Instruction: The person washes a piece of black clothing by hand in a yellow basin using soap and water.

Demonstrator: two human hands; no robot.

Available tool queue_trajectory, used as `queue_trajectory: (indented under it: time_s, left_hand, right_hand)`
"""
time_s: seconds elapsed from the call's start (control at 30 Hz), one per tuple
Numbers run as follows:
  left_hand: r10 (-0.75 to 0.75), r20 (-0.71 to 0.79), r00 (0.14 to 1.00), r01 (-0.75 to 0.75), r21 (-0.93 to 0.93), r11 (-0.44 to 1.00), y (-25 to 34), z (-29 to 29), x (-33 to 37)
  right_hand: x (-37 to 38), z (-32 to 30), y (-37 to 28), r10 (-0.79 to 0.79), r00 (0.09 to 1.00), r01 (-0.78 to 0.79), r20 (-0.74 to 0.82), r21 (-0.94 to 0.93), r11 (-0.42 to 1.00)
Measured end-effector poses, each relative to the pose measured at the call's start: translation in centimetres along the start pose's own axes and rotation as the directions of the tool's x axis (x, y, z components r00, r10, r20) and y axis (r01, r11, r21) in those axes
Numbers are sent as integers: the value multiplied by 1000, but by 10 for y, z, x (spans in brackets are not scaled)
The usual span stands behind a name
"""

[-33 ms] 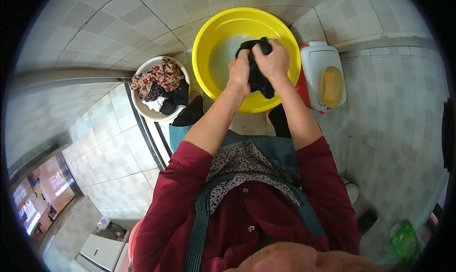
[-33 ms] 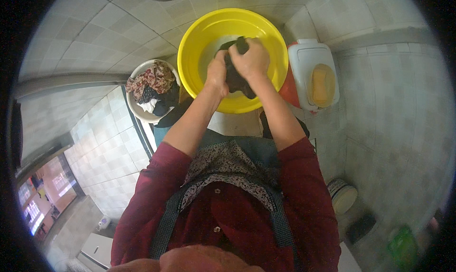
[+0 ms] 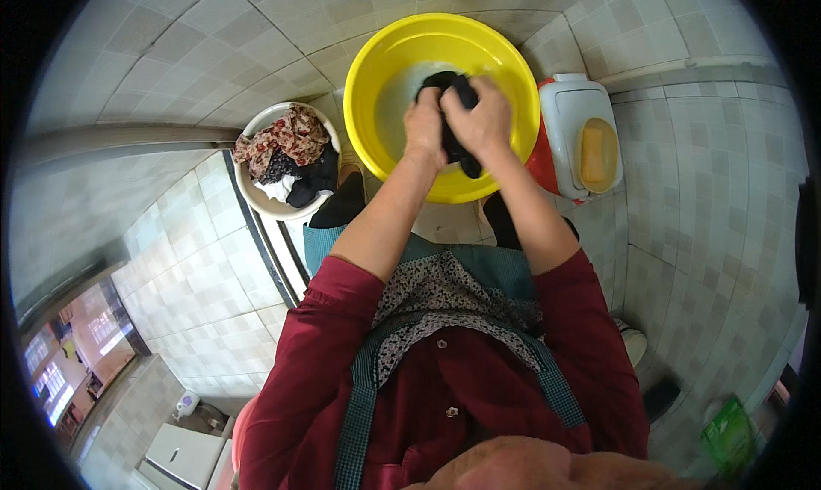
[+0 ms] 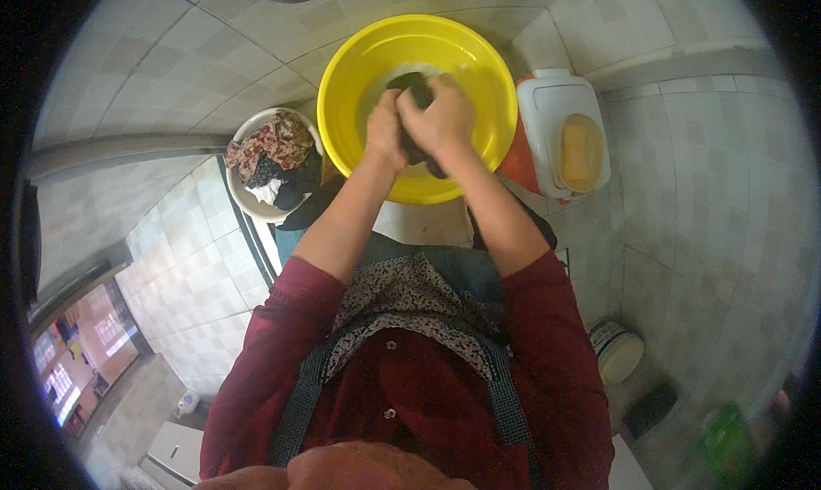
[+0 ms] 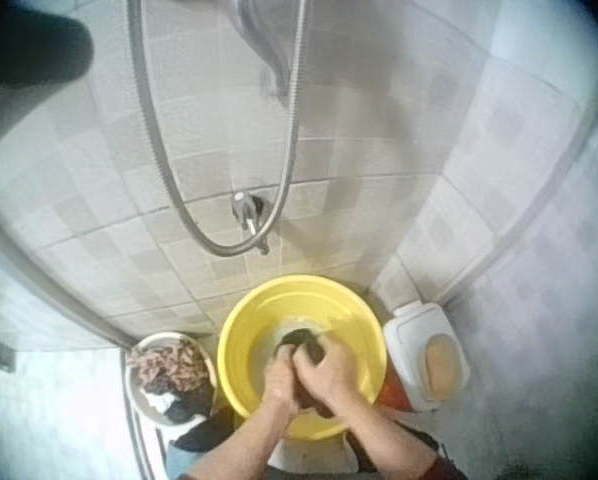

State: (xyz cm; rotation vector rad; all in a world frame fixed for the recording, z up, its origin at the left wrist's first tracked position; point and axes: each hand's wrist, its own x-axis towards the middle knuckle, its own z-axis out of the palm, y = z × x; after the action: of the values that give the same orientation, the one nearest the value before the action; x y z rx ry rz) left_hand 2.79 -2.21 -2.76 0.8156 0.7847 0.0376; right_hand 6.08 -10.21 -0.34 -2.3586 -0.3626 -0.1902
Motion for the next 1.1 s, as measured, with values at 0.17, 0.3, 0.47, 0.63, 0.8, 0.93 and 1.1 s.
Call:
queue_trajectory:
  time_s: [0.17,0.3,0.47,0.63,0.8,0.93,1.1]
  left_hand:
    - [-86,240,967,168,-347,923,-21,-37,44]
    - [-176,119,977,182,-41,982,3,6,-21]
    - [-53,123,991,42,91,995,5,-3,-10]
    - [-380,173,909,395,-65,916,-5,-6,-10]
    - [-128,442,888,348,-461,816,-43,-47,3]
    - [29,447,894,228,-509,830,-99,-81,37]
    - [-421,-29,907,401,-251,881,-42,-29,14]
  right_hand:
    - [-32,-6,-32,-257,966,256,0,76,964]
    - [17,-1,29,136,989,-142,-66,-98,985]
    - [36,-14,65,278,960,-275,37,318,907]
    - [19,-28,44,159,842,-432,515,468,771]
    - [-53,-27,-24,-445,707,243,550,402,883]
    - [-71,-3,-31,-354,777,282,521,214,935]
    - [-14,29,29,49,990,-14,131,-254,967]
